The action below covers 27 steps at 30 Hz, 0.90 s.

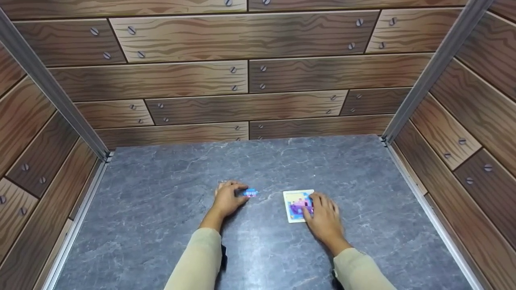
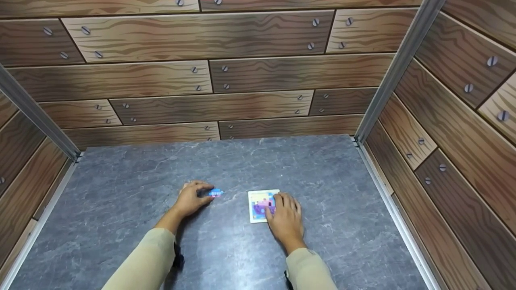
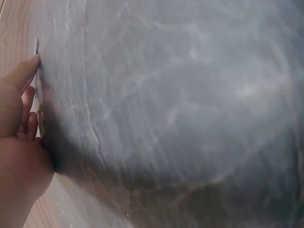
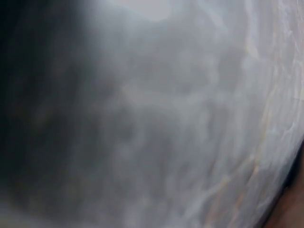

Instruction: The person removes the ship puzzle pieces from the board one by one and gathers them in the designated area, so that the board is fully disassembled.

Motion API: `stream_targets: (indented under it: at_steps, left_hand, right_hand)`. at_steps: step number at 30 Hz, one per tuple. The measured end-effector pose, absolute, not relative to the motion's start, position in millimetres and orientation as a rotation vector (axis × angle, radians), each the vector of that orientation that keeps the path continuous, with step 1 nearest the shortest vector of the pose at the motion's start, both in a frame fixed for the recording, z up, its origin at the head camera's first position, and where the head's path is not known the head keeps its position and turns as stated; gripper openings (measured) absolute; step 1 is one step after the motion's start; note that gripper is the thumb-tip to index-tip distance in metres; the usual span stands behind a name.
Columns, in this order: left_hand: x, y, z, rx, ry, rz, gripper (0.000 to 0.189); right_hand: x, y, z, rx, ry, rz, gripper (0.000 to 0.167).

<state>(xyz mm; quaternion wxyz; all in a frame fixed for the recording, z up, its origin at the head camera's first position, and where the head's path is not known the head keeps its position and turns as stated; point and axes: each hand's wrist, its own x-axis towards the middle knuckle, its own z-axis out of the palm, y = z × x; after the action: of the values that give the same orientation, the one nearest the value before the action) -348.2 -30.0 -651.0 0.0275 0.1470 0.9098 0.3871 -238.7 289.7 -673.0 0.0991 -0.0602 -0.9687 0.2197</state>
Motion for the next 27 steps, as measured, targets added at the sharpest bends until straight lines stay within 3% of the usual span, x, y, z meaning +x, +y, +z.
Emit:
stream_targets:
  at_steps: [12,27]
  left_hand:
    - [-348,-31,-658,0.412,2.779,1.278,0.034]
    - [-351,-33,-651,0.416,2.771,1.299,0.033]
  right_hand:
    - [-237,294,-677,-0.172,-2.848,0.730,0.051]
    - [-225,300,-669,-0.006,-2.692,0.720,0.037]
